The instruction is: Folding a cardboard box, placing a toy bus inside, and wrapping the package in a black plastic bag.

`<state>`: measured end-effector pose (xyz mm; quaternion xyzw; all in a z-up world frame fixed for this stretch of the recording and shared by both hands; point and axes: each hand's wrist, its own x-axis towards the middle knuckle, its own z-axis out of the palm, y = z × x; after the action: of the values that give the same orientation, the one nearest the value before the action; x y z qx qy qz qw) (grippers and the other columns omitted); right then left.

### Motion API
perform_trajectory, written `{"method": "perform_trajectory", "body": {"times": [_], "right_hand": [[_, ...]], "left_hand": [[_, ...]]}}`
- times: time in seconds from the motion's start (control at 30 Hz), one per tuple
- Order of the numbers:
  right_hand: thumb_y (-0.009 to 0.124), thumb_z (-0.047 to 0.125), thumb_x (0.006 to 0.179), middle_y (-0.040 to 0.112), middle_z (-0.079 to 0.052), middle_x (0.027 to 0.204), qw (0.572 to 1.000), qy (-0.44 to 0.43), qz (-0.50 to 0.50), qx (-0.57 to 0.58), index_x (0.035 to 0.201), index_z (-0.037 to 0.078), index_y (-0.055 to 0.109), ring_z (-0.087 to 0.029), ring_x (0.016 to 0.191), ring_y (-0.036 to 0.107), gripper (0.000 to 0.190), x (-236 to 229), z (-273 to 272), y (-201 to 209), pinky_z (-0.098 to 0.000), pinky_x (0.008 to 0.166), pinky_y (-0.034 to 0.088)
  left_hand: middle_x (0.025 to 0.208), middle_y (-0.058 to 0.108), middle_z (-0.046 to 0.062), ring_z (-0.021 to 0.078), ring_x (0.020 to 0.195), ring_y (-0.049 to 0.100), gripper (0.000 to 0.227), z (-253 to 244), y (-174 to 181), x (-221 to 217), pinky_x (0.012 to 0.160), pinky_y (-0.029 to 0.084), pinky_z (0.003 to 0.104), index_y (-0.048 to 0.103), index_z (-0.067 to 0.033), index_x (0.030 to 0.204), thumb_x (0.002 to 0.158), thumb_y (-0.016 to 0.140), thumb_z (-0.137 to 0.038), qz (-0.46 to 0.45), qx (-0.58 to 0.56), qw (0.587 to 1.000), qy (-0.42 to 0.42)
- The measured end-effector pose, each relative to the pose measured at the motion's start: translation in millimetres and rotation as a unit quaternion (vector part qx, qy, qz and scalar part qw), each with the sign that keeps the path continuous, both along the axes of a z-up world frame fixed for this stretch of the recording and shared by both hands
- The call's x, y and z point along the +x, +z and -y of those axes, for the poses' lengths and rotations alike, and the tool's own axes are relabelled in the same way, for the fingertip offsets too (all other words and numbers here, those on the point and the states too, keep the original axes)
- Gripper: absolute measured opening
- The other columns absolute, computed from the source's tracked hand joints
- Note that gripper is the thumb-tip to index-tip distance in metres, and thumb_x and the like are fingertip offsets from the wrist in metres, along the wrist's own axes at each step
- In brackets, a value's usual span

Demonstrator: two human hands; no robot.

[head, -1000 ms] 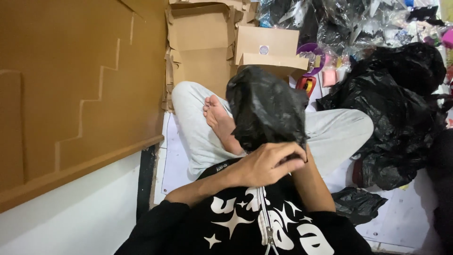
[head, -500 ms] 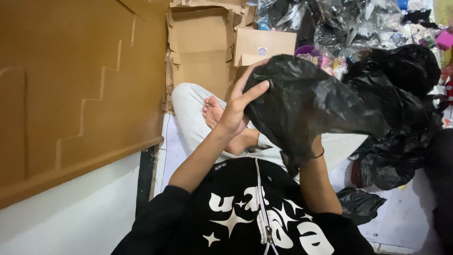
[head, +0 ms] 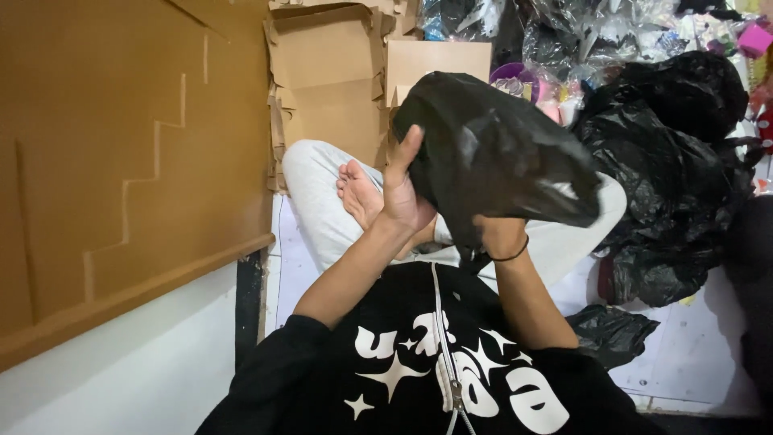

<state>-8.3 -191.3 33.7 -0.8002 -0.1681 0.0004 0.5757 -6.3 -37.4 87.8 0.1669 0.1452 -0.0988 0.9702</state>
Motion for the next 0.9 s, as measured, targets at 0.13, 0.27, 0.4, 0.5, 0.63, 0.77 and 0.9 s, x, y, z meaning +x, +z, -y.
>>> {"method": "perform_trajectory", "body": {"times": [0.13, 0.27, 0.4, 0.5, 0.63, 0.77, 0.9], "right_hand": [[0.086, 0.025, 0.088, 0.071, -0.01, 0.101, 1.0, -0.011, 0.011, -0.022, 0.106, 0.006, 0.071, -0.029, 0.097, 0.068, 0.03, -4, -3, 42, -0.0402, 0.087, 0.052], [0.086, 0.023, 0.089, 0.073, -0.009, 0.097, 0.998, -0.021, 0.024, -0.044, 0.103, 0.007, 0.073, -0.029, 0.094, 0.07, 0.025, -9, -4, 84, -0.0399, 0.084, 0.053], [0.086, 0.022, 0.09, 0.074, -0.008, 0.094, 0.996, -0.034, 0.037, -0.068, 0.099, 0.008, 0.075, -0.03, 0.091, 0.072, 0.02, -14, -4, 128, -0.0397, 0.082, 0.055], [0.086, 0.02, 0.091, 0.076, -0.007, 0.091, 0.994, -0.04, 0.05, -0.083, 0.097, 0.009, 0.076, -0.03, 0.089, 0.074, 0.016, -15, -2, 163, -0.0395, 0.08, 0.056], [0.078, 0.007, 0.083, 0.069, -0.008, 0.093, 0.996, 0.077, 0.029, -0.03, 0.096, 0.002, 0.073, -0.015, 0.074, 0.057, 0.015, -35, 13, 206, -0.024, 0.065, 0.044], [0.081, 0.037, 0.07, 0.067, -0.011, 0.113, 0.979, 0.021, 0.161, 0.124, 0.108, 0.012, 0.064, -0.024, 0.109, 0.064, 0.049, -48, 8, 200, -0.0379, 0.101, 0.059], [0.073, 0.001, 0.079, 0.065, -0.016, 0.107, 0.978, -0.043, 0.203, 0.02, 0.102, 0.0, 0.064, -0.032, 0.104, 0.061, 0.025, -37, -13, 214, -0.0451, 0.1, 0.051]], "left_hand": [[0.128, 0.07, 0.018, 0.0284, 0.117, 0.069, 0.046, -5, 17, 0, 0.101, 0.058, 0.042, 0.069, -0.0058, 0.129, 0.099, 0.075, -0.04, -0.048, -0.028, 0.998, -0.011], [0.131, 0.065, 0.01, 0.0195, 0.116, 0.064, 0.057, -16, -1, -6, 0.103, 0.051, 0.032, 0.052, -0.0037, 0.141, 0.088, 0.073, 0.001, 0.227, 0.493, 0.839, 0.05], [0.12, 0.071, 0.011, 0.0222, 0.11, 0.068, 0.034, -19, -32, 7, 0.103, 0.051, 0.038, 0.065, -0.0063, 0.122, 0.092, 0.075, -0.018, 0.037, 0.208, 0.977, 0.014], [0.111, 0.076, 0.011, 0.0242, 0.106, 0.07, 0.028, -22, -43, 17, 0.104, 0.051, 0.042, 0.075, -0.0083, 0.109, 0.094, 0.076, -0.032, -0.107, -0.024, 0.994, -0.011], [0.117, 0.067, 0.005, 0.012, 0.099, 0.061, 0.032, -24, 16, 12, 0.084, 0.049, 0.027, 0.066, -0.0047, 0.118, 0.102, 0.059, -0.032, -0.083, 0.025, 0.996, -0.015], [0.121, 0.068, 0.004, 0.0128, 0.103, 0.062, 0.034, -21, 14, 11, 0.088, 0.048, 0.028, 0.068, -0.0072, 0.121, 0.104, 0.058, -0.035, -0.066, 0.027, 0.997, -0.03], [0.116, 0.068, 0.002, 0.0108, 0.1, 0.061, 0.028, -17, 22, 8, 0.089, 0.047, 0.027, 0.067, -0.0056, 0.118, 0.108, 0.052, -0.027, -0.02, 0.003, 1.0, -0.008]]}}
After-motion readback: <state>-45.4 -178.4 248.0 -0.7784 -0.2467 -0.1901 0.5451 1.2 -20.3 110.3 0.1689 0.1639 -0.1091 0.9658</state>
